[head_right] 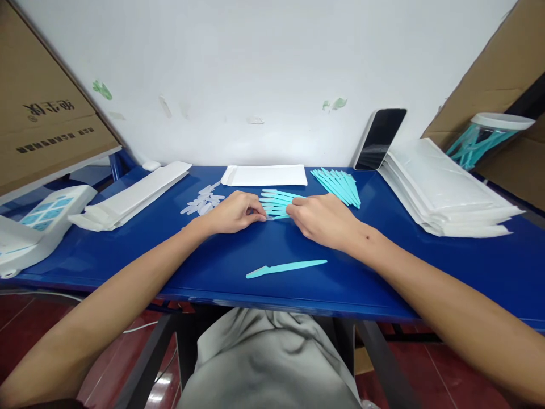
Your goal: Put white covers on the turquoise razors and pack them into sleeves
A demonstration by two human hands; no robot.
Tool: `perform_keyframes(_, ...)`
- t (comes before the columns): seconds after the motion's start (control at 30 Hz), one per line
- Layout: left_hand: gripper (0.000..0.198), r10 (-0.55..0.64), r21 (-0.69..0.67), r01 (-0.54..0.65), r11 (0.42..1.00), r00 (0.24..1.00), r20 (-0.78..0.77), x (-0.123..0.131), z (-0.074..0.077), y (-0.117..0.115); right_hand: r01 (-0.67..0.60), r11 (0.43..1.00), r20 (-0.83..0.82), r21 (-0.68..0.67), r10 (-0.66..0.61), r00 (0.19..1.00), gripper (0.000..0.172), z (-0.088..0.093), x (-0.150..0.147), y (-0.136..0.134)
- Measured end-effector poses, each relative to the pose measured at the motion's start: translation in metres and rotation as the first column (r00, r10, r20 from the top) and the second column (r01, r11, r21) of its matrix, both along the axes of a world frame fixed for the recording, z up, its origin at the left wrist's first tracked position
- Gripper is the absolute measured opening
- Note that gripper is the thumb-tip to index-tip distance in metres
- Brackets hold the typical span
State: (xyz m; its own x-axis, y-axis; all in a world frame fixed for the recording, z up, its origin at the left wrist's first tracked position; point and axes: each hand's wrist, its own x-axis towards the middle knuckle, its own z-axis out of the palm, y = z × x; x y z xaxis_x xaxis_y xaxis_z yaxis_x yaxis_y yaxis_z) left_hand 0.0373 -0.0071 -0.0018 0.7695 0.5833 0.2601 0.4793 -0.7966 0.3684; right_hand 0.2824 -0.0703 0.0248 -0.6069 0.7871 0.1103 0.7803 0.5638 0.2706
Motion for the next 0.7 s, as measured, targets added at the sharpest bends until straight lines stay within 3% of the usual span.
perform_keyframes(0.7,0.016,-0.027,-0.042,0.03,0.999,0.997,0.069,0.0004,-0.0004,-0.0002,-0.018,0.997,-0.08,-0.069,0.012,0.997,0.028,-0.0062,-0.0028,0.0023)
